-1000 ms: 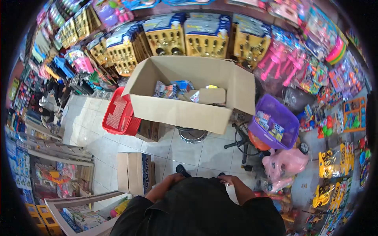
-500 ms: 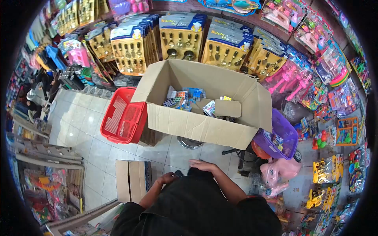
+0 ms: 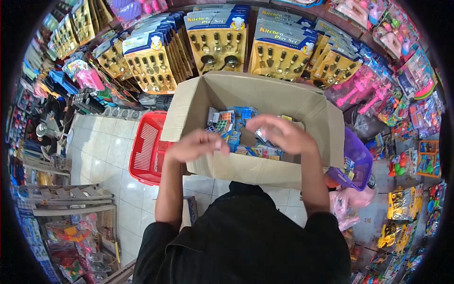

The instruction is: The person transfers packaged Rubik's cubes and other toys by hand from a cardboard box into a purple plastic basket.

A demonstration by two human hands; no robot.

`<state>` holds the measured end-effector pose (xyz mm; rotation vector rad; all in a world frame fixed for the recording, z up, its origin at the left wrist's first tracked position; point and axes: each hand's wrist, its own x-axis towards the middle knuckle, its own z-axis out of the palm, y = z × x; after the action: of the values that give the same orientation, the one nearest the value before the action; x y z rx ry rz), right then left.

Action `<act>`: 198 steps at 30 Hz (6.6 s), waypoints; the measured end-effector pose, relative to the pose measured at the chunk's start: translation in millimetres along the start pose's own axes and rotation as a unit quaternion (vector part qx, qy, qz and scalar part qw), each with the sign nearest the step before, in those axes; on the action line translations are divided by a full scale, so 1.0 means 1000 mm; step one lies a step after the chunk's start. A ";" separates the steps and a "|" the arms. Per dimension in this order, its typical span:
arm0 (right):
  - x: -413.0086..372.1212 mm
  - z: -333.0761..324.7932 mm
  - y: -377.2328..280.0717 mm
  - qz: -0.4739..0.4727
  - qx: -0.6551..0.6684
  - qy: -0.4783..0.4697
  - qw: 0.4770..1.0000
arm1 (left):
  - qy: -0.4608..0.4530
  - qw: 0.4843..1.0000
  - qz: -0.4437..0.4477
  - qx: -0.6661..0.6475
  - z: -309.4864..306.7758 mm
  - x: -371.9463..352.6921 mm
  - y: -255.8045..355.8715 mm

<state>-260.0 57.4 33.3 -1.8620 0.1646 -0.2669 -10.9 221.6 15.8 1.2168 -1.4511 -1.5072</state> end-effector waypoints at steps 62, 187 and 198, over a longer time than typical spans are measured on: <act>0.057 -0.059 0.139 0.318 -0.226 -0.024 0.920 | 0.033 0.922 -0.241 0.300 -0.097 0.165 -0.239; 0.002 -0.116 0.116 0.137 0.114 0.125 0.976 | 0.037 0.805 -0.360 0.470 -0.081 0.185 -0.255; -0.011 -0.126 0.125 0.091 0.240 0.146 0.956 | 0.006 0.910 -0.275 0.311 -0.069 0.207 -0.162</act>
<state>-301.6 -93.9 -51.1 -1.3095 0.4330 -0.4139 9.6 24.7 -170.1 2.1603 -1.7400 -1.3983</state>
